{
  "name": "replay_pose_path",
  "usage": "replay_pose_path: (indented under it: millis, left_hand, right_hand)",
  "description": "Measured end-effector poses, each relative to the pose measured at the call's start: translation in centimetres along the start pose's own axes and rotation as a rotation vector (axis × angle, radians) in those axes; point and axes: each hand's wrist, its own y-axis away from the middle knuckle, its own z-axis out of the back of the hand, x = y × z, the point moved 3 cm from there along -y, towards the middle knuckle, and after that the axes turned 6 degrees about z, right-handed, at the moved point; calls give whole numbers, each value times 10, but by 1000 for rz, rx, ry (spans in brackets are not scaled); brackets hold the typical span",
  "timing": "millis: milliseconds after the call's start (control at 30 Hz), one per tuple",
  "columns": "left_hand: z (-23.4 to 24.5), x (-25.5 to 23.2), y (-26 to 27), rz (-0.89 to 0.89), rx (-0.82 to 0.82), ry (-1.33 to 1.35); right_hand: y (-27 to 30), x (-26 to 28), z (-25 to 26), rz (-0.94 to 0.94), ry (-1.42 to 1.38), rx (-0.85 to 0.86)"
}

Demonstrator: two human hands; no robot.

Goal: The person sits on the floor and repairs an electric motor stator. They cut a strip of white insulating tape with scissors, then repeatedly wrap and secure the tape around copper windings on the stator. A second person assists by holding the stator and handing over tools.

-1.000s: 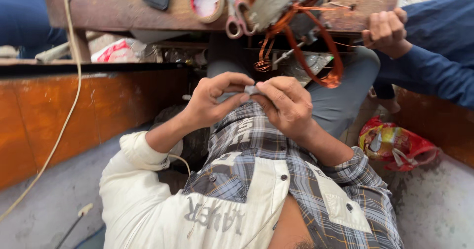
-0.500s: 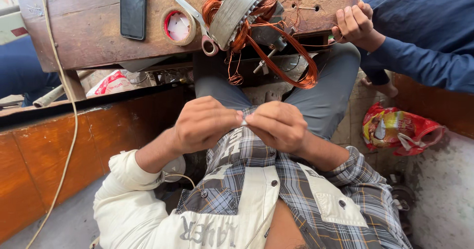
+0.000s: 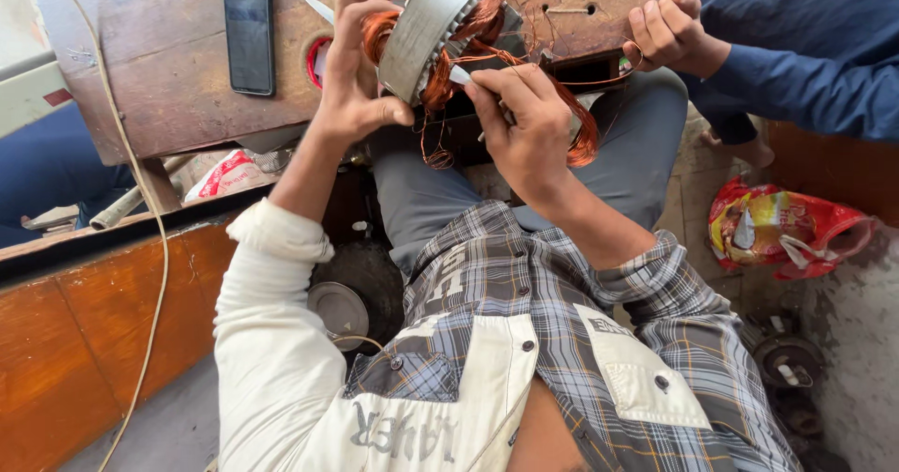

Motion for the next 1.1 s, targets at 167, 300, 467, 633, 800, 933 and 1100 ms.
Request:
replay_pose_path:
  millis: [167,300,467,633,800,933,1100]
  left_hand:
    - [1,21,-11,-47,90,67]
    - [-2,21,-13,-95,105,65]
    - [-4,12,-16,-55,144,229]
    - [-1,6,-20,-97,153,88]
    - [1,10,-19,-91,160,34]
    - [0,11,-17,-49,160,109]
    - [-1,12,-26,-213,173,92]
  right_hand:
    - [-6,0,-3,-9,-4,22]
    - [-7,0,-5,82,34,57]
    - [-11,-9,-11,-227,-135,140]
    - [-19,-7,-7,-129,-86,113]
    - [-20,-11,-9,51,0,145]
    - [-18,-9,-14,82,-30,116]
    - [-15,-11,-11,-124,-106,137]
